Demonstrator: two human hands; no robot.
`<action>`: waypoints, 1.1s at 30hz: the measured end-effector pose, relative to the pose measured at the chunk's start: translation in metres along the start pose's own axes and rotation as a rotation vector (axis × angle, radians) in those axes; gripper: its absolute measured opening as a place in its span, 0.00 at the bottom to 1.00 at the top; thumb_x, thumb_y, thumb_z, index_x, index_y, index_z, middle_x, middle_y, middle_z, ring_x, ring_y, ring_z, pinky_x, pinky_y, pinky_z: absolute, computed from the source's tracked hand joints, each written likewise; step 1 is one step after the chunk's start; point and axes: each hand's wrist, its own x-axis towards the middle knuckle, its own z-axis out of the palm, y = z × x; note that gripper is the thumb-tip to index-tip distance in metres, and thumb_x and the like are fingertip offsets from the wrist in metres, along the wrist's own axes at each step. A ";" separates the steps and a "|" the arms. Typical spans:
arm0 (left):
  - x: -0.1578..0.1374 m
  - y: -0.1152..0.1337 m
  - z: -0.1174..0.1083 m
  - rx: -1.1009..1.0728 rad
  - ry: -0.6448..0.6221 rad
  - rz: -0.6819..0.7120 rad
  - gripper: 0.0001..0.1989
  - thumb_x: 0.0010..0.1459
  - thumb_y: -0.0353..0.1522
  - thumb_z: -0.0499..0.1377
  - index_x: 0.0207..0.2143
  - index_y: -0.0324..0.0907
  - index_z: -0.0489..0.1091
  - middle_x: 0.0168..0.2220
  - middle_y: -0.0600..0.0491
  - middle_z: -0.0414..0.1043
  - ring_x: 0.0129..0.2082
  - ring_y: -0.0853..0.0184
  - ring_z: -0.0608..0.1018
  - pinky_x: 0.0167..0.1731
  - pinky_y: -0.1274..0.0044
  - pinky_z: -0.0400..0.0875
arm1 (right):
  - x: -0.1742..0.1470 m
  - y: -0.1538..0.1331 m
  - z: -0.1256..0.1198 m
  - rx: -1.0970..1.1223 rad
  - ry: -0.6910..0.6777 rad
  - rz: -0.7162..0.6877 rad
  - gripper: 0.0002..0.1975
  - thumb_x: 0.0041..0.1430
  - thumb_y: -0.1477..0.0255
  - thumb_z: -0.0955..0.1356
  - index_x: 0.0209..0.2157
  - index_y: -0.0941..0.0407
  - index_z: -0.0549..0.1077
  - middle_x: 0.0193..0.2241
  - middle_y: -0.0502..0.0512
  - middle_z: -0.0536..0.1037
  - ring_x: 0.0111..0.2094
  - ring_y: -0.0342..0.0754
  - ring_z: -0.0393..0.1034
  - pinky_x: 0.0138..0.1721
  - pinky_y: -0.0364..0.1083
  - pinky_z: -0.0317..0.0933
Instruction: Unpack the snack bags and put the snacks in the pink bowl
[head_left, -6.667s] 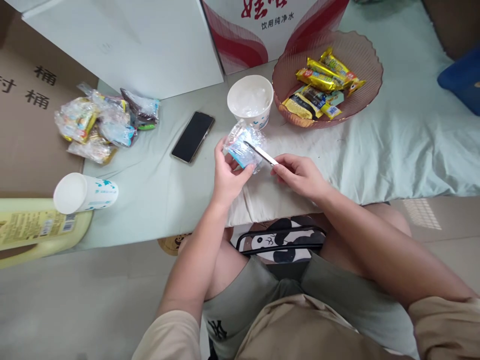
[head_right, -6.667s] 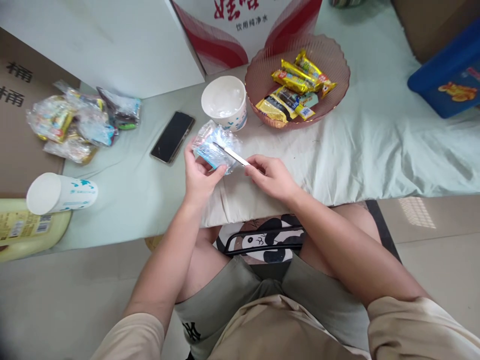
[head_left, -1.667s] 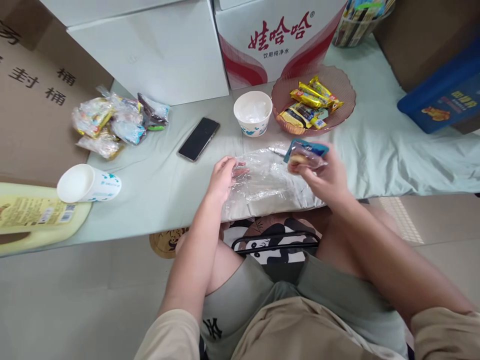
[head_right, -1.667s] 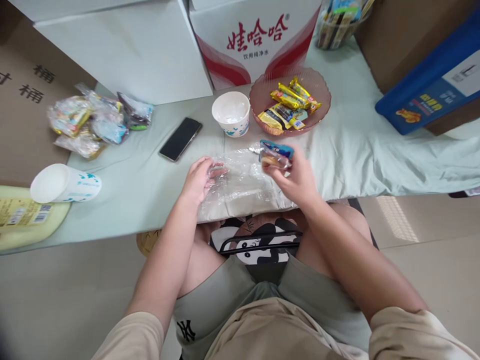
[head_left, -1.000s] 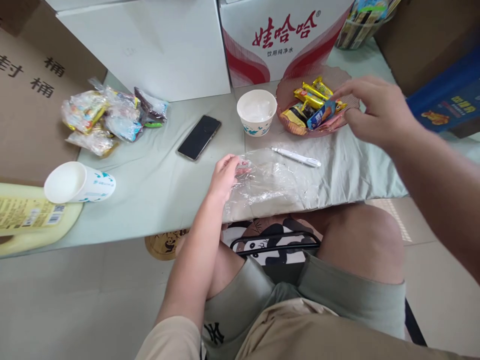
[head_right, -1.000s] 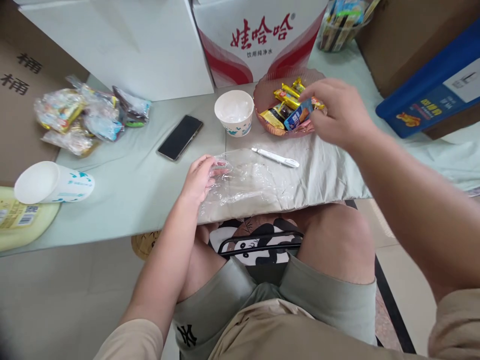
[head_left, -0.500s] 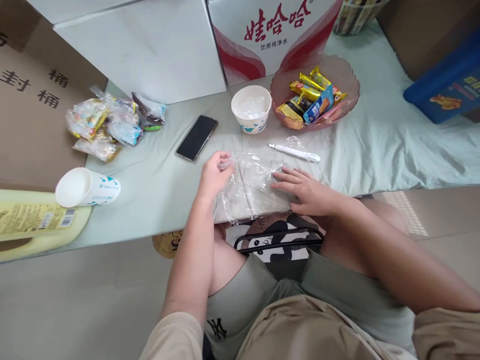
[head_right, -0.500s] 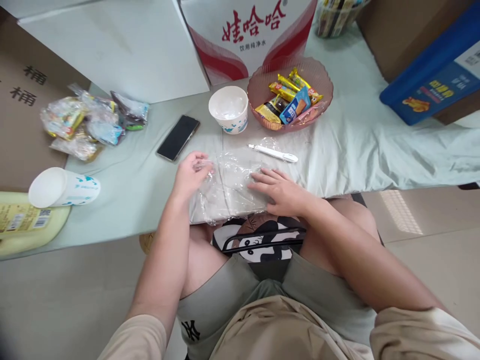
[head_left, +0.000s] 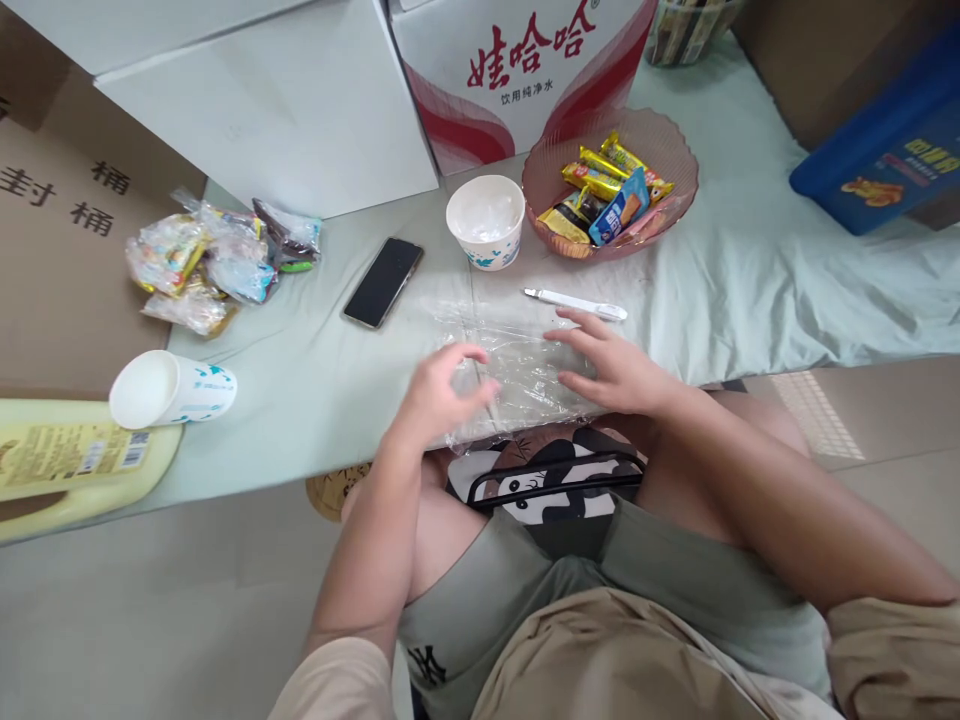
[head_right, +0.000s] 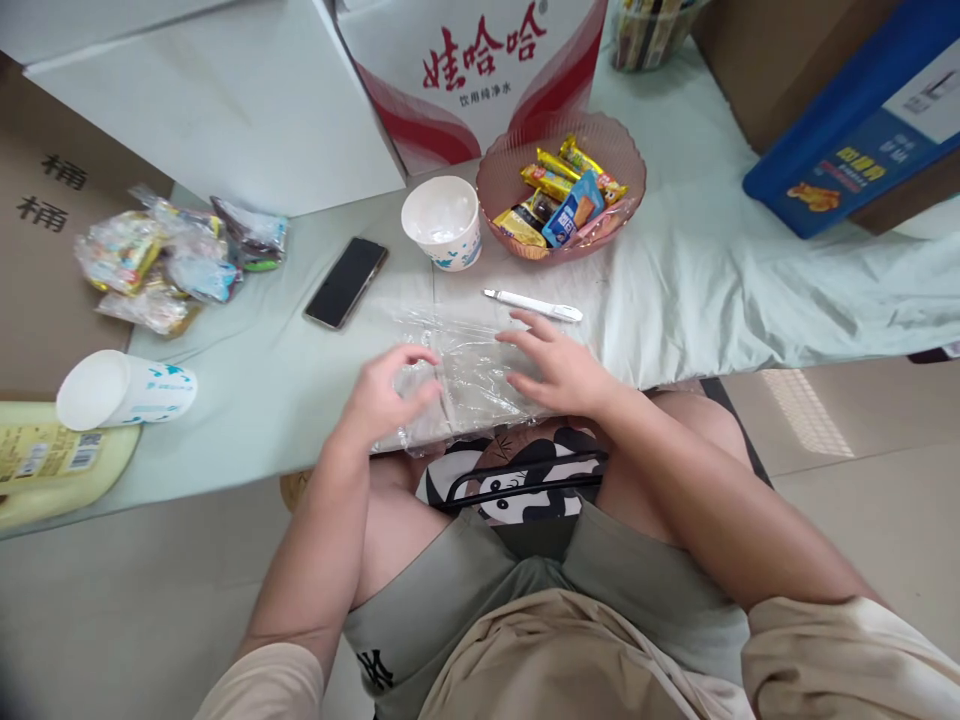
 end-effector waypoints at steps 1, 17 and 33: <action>-0.007 0.006 0.006 0.118 -0.180 0.054 0.23 0.49 0.39 0.71 0.48 0.44 0.76 0.54 0.45 0.78 0.59 0.52 0.77 0.60 0.60 0.73 | 0.002 0.001 0.000 0.064 0.061 0.050 0.27 0.64 0.61 0.67 0.62 0.55 0.70 0.70 0.68 0.60 0.59 0.63 0.72 0.58 0.63 0.69; -0.001 -0.012 0.003 0.072 -0.086 -0.128 0.17 0.66 0.31 0.52 0.45 0.43 0.81 0.60 0.47 0.76 0.65 0.56 0.74 0.67 0.57 0.67 | -0.016 -0.023 -0.009 0.035 -0.061 -0.258 0.38 0.57 0.48 0.73 0.63 0.52 0.69 0.66 0.64 0.70 0.70 0.68 0.60 0.66 0.69 0.58; -0.009 -0.020 -0.022 0.018 -0.139 0.190 0.39 0.46 0.44 0.75 0.59 0.43 0.71 0.64 0.40 0.71 0.70 0.49 0.68 0.70 0.56 0.63 | 0.016 -0.004 -0.013 0.829 0.542 0.449 0.16 0.53 0.59 0.72 0.34 0.51 0.64 0.23 0.45 0.71 0.28 0.44 0.74 0.40 0.49 0.73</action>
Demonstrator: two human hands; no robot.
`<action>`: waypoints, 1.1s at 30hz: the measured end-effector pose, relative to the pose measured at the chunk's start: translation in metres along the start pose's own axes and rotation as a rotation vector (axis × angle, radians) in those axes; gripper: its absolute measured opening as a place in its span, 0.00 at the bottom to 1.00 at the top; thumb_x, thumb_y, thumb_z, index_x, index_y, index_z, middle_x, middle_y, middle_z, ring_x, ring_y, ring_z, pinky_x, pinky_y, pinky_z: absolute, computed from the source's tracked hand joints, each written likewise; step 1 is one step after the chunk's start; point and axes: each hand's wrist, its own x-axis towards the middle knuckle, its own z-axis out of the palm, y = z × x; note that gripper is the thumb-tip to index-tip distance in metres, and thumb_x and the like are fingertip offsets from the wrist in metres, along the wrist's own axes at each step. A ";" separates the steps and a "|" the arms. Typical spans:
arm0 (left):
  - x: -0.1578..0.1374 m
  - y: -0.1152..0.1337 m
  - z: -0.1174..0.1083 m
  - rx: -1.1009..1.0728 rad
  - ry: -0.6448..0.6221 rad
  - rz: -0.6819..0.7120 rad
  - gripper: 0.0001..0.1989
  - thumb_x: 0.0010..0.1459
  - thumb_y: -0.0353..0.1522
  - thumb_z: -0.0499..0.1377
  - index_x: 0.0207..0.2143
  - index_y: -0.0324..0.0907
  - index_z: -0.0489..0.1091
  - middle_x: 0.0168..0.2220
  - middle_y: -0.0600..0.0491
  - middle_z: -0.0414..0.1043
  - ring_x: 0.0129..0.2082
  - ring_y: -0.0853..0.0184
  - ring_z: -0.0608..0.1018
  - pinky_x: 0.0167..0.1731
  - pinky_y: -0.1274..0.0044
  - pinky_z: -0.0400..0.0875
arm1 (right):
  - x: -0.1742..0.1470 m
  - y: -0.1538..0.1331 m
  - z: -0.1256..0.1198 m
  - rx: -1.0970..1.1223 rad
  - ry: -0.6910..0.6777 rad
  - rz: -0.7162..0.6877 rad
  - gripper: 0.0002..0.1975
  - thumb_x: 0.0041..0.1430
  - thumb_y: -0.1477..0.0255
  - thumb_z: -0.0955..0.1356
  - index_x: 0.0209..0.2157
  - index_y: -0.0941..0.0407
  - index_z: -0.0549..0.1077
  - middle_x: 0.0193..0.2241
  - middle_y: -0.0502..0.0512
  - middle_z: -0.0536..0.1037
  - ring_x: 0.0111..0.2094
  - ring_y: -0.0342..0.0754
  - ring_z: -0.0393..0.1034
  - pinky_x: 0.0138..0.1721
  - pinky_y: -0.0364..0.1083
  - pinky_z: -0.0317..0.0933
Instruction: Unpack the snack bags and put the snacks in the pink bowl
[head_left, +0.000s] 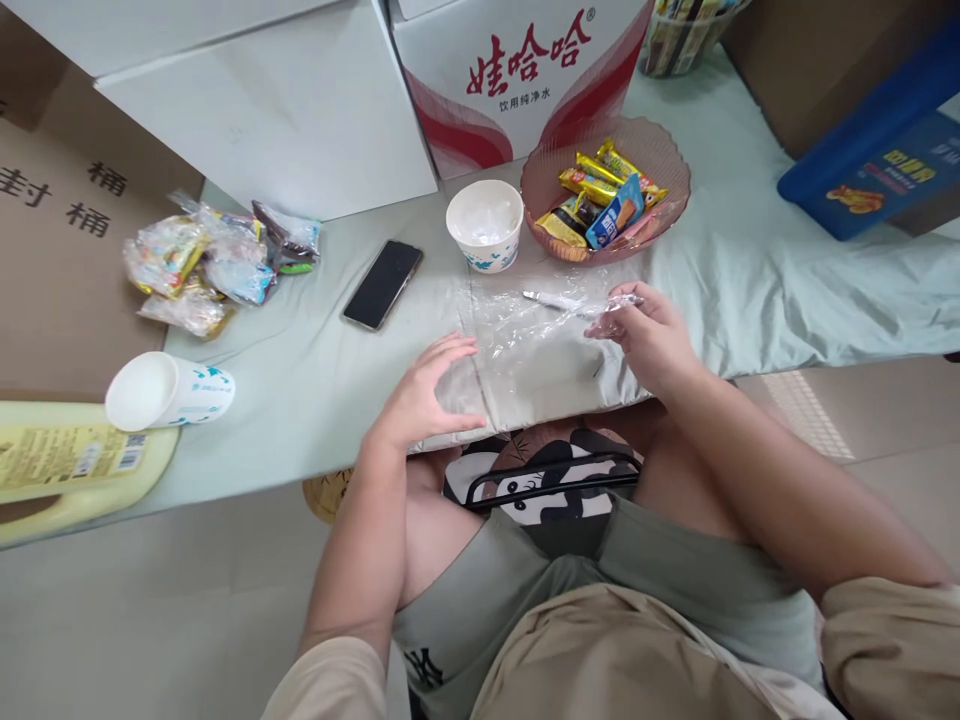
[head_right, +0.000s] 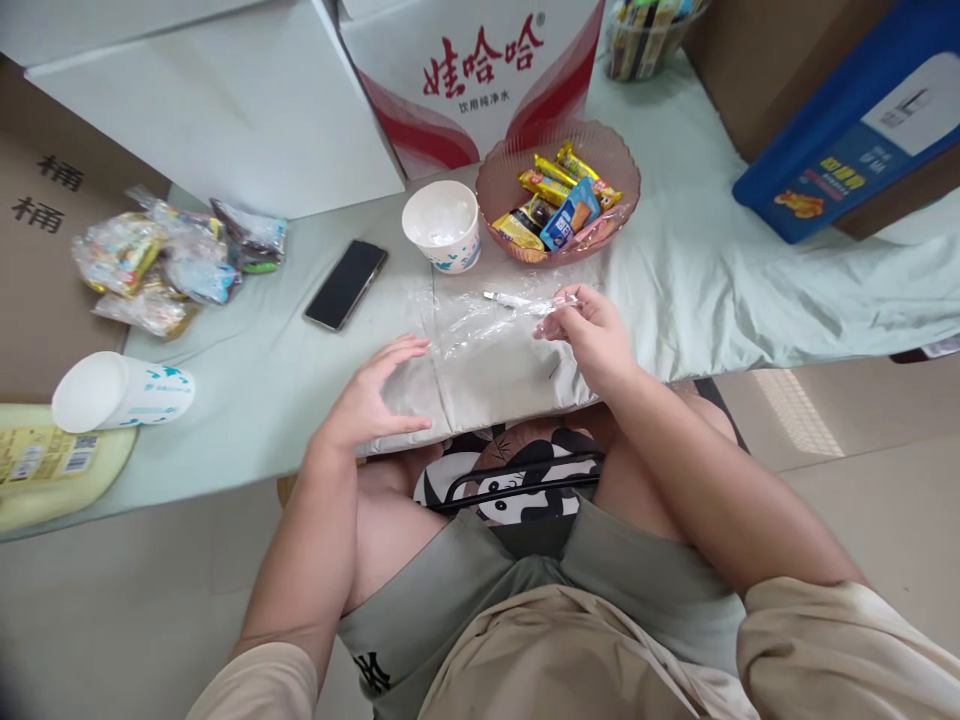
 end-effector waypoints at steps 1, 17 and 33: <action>0.001 0.001 0.002 0.033 -0.020 0.000 0.38 0.47 0.42 0.75 0.59 0.43 0.71 0.65 0.41 0.71 0.70 0.50 0.67 0.70 0.56 0.62 | 0.002 0.002 0.000 0.016 0.020 0.013 0.16 0.52 0.60 0.72 0.34 0.51 0.64 0.23 0.44 0.71 0.27 0.44 0.73 0.39 0.49 0.73; 0.026 -0.003 0.012 -0.663 0.710 -0.489 0.23 0.49 0.51 0.70 0.28 0.43 0.68 0.19 0.59 0.68 0.15 0.75 0.69 0.14 0.83 0.60 | 0.013 0.011 0.002 -0.049 0.025 0.033 0.18 0.51 0.54 0.74 0.33 0.53 0.70 0.26 0.48 0.75 0.26 0.42 0.71 0.29 0.43 0.65; 0.031 -0.004 0.010 -0.783 0.680 -0.489 0.32 0.37 0.50 0.78 0.32 0.45 0.63 0.20 0.63 0.64 0.15 0.78 0.66 0.13 0.84 0.55 | 0.005 0.007 0.017 -0.125 -0.032 -0.004 0.23 0.53 0.46 0.72 0.33 0.52 0.71 0.24 0.49 0.76 0.28 0.46 0.73 0.37 0.48 0.71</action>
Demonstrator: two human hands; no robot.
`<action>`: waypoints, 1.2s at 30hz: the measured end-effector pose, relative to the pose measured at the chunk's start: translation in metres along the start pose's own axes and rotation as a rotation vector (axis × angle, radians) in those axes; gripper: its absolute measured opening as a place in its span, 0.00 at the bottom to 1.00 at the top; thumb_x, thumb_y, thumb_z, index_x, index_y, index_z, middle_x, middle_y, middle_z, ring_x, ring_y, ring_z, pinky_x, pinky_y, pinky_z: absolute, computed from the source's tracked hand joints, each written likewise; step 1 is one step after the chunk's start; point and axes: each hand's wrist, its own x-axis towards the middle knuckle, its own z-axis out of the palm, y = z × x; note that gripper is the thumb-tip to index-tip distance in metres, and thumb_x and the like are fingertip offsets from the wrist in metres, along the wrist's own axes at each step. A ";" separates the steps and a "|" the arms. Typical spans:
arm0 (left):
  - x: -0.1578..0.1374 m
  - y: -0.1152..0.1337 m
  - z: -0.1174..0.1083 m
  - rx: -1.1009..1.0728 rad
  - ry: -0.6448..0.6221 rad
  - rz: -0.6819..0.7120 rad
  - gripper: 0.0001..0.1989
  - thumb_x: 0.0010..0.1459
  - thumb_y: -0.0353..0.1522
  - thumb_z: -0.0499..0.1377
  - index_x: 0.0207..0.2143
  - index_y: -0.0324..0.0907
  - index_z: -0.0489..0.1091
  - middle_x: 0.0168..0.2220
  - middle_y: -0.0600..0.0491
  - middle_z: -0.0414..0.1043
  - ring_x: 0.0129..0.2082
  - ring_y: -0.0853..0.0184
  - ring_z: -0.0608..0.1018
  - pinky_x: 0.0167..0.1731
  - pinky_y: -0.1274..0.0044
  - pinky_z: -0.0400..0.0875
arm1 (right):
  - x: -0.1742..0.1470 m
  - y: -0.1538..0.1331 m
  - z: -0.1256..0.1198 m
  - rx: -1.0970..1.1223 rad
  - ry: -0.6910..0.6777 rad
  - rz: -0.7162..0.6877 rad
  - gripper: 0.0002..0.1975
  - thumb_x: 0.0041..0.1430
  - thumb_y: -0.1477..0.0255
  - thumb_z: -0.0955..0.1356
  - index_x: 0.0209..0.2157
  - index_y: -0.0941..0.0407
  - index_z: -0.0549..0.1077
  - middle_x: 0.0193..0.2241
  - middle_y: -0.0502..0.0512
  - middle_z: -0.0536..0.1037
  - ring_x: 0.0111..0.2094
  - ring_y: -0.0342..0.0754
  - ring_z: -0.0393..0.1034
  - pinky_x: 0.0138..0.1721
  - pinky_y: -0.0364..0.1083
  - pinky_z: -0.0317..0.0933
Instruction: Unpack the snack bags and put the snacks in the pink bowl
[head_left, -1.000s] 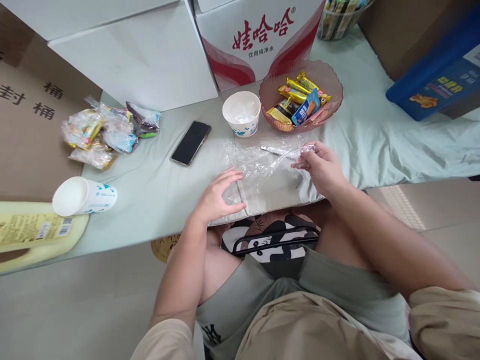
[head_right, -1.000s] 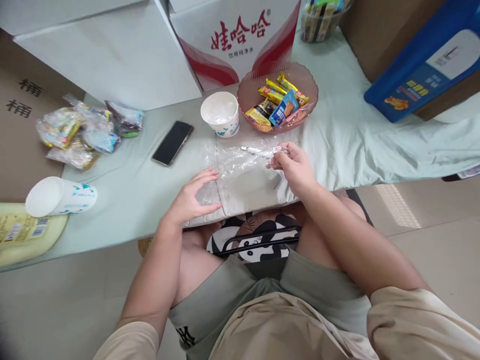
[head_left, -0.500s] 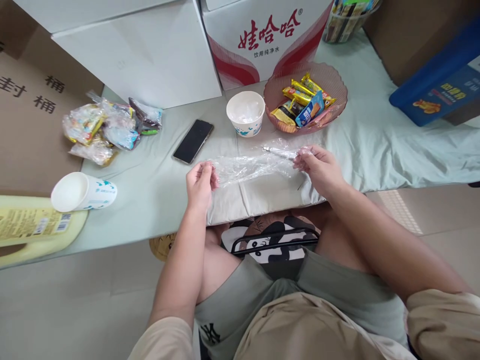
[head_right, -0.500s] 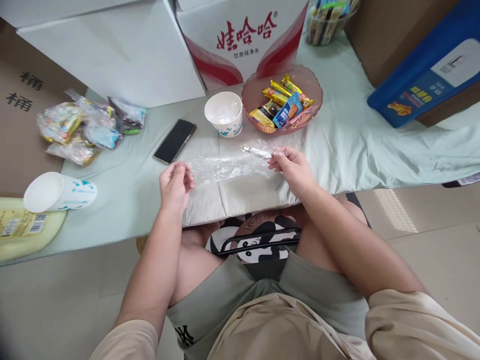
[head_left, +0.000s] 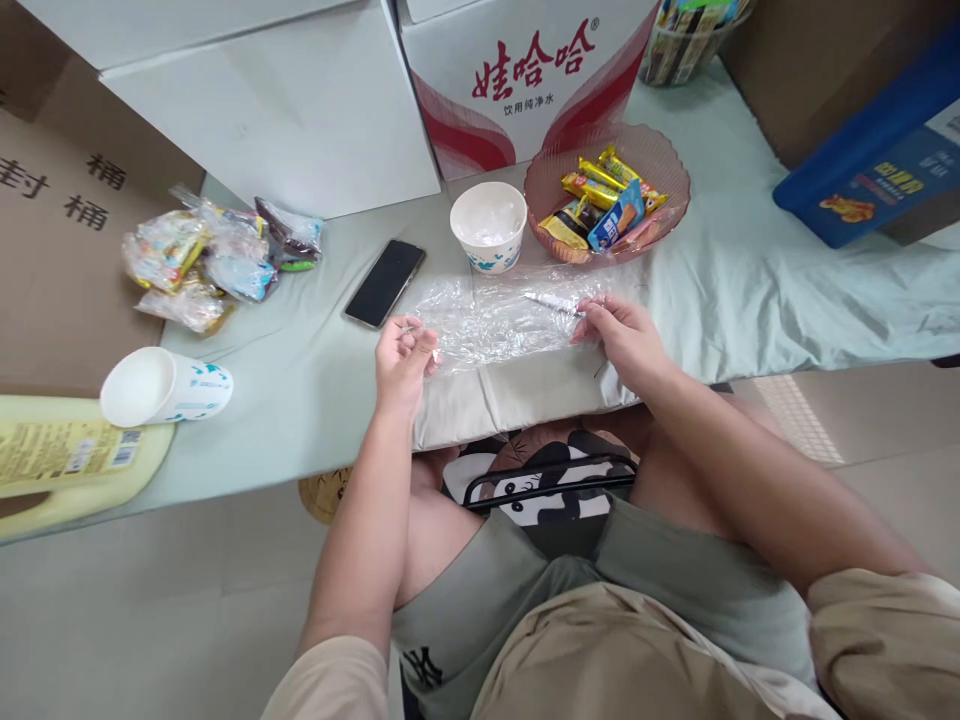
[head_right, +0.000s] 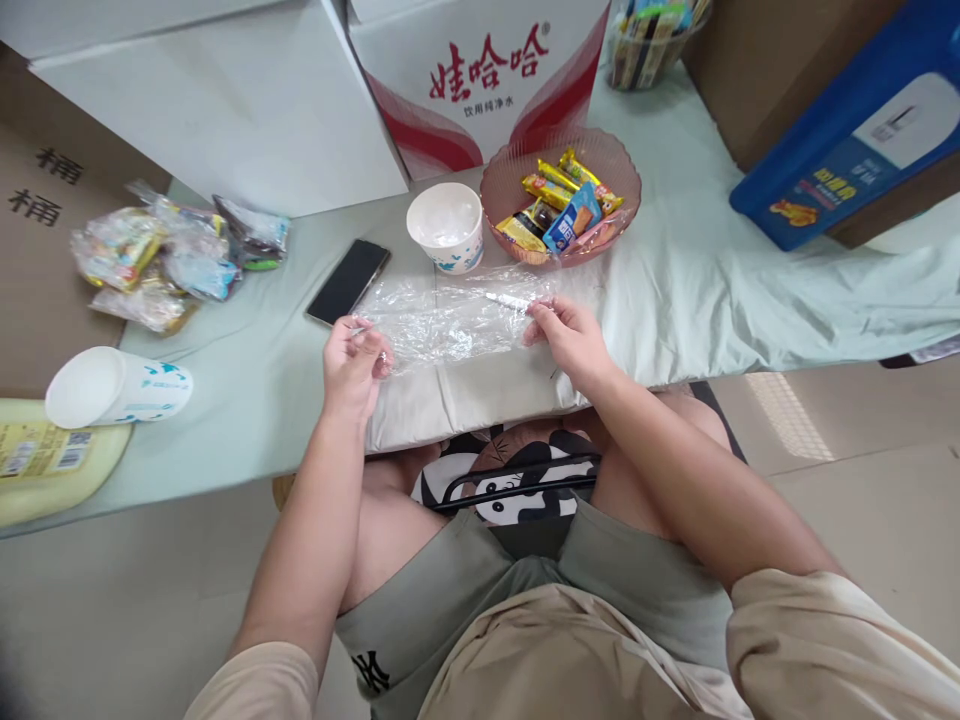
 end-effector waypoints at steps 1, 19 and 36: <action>0.000 0.000 0.000 0.013 -0.004 -0.010 0.31 0.36 0.47 0.78 0.32 0.45 0.63 0.21 0.63 0.65 0.15 0.78 0.65 0.13 0.84 0.54 | 0.001 0.000 0.000 0.017 0.011 0.008 0.23 0.52 0.46 0.73 0.34 0.52 0.71 0.25 0.49 0.76 0.27 0.45 0.72 0.34 0.46 0.71; 0.013 -0.017 -0.019 0.703 0.210 0.150 0.07 0.61 0.35 0.61 0.30 0.44 0.71 0.16 0.60 0.68 0.16 0.70 0.68 0.22 0.79 0.59 | 0.000 0.016 -0.009 -0.757 0.122 -0.193 0.20 0.58 0.65 0.68 0.52 0.51 0.71 0.32 0.55 0.81 0.31 0.56 0.73 0.35 0.53 0.67; 0.021 -0.029 -0.023 1.080 0.027 0.340 0.17 0.58 0.27 0.62 0.51 0.43 0.74 0.40 0.49 0.80 0.44 0.59 0.80 0.52 0.66 0.73 | -0.036 0.009 -0.015 -1.127 -0.442 -0.543 0.36 0.52 0.73 0.69 0.64 0.48 0.67 0.64 0.63 0.65 0.71 0.73 0.49 0.67 0.73 0.47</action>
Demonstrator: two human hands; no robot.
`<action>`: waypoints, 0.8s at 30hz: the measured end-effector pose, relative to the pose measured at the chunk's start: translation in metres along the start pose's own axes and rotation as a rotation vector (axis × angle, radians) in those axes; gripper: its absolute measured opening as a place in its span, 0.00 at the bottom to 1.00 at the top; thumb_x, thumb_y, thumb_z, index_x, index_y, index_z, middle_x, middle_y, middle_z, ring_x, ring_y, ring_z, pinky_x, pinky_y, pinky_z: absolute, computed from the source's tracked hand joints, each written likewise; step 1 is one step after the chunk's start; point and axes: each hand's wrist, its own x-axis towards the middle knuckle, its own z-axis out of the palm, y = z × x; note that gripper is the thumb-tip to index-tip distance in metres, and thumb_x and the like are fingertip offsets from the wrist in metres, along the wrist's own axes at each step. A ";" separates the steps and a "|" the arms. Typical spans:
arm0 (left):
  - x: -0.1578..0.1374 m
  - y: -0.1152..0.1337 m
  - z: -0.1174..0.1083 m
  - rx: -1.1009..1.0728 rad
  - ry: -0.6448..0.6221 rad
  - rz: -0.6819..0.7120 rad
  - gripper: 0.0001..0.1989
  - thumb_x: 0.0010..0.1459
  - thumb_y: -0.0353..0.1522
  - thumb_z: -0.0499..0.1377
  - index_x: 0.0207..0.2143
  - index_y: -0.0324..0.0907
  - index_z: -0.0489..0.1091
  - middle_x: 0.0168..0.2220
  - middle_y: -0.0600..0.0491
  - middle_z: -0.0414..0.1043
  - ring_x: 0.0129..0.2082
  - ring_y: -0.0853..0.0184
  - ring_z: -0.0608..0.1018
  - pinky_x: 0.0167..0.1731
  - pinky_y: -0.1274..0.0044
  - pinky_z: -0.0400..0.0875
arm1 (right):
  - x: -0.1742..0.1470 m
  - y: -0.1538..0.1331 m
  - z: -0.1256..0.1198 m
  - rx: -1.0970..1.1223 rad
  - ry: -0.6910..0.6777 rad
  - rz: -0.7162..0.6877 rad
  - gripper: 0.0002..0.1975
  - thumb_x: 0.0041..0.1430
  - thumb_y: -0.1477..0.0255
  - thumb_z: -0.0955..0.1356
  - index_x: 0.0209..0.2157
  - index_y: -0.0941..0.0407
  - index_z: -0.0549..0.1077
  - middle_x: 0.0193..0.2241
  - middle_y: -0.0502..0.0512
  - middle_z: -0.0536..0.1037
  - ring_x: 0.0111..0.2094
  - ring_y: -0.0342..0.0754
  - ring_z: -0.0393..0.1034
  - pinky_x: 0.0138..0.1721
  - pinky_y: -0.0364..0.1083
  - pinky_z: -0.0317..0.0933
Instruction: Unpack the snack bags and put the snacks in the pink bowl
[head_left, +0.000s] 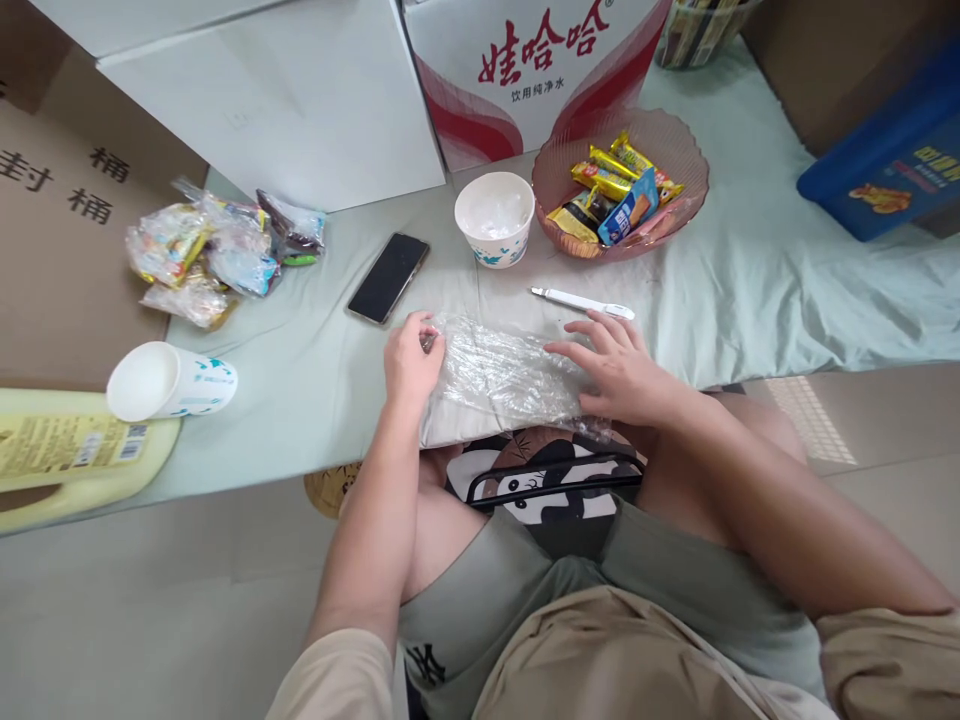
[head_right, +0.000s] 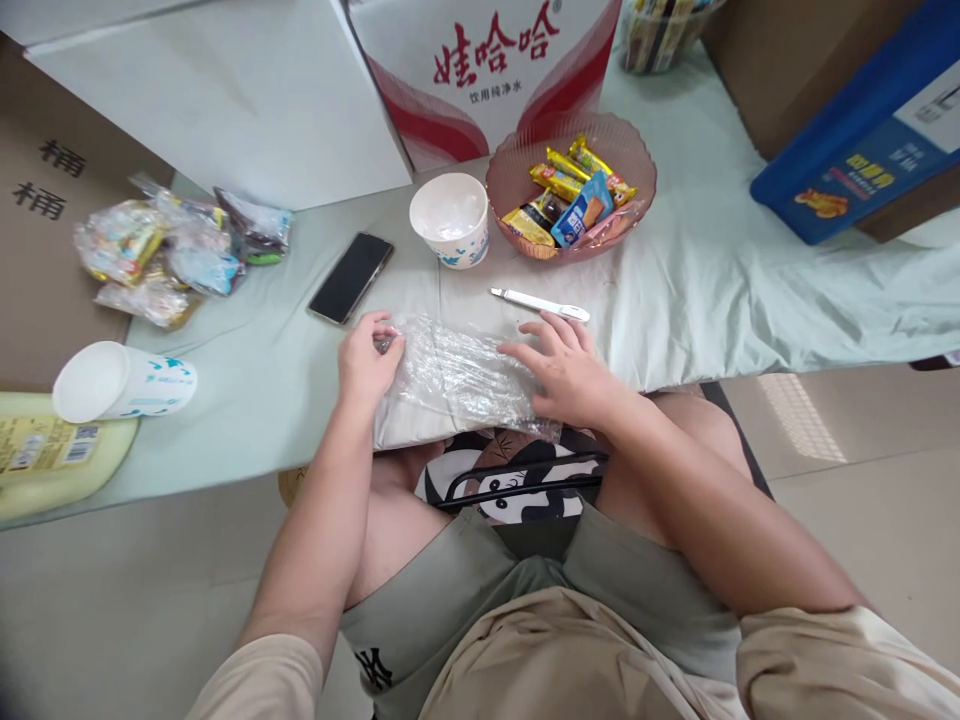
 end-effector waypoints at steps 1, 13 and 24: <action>0.000 0.001 0.000 -0.015 -0.012 0.009 0.17 0.58 0.26 0.62 0.50 0.43 0.74 0.38 0.50 0.80 0.42 0.59 0.80 0.50 0.67 0.74 | -0.003 0.000 -0.001 0.027 -0.005 -0.020 0.34 0.53 0.70 0.70 0.63 0.48 0.69 0.64 0.62 0.65 0.71 0.73 0.49 0.67 0.73 0.46; -0.018 0.037 0.005 -0.628 -0.104 0.351 0.15 0.57 0.31 0.65 0.47 0.43 0.71 0.33 0.55 0.78 0.33 0.70 0.81 0.40 0.75 0.78 | 0.041 -0.004 0.006 0.500 0.062 0.075 0.38 0.53 0.67 0.72 0.64 0.61 0.63 0.60 0.71 0.73 0.60 0.62 0.70 0.60 0.59 0.66; -0.009 0.026 -0.006 -1.112 -0.202 0.177 0.36 0.40 0.48 0.77 0.51 0.50 0.73 0.56 0.47 0.77 0.58 0.58 0.79 0.54 0.70 0.77 | 0.047 -0.011 -0.005 0.905 0.111 0.141 0.03 0.55 0.71 0.67 0.32 0.56 0.69 0.29 0.50 0.73 0.28 0.42 0.67 0.33 0.45 0.61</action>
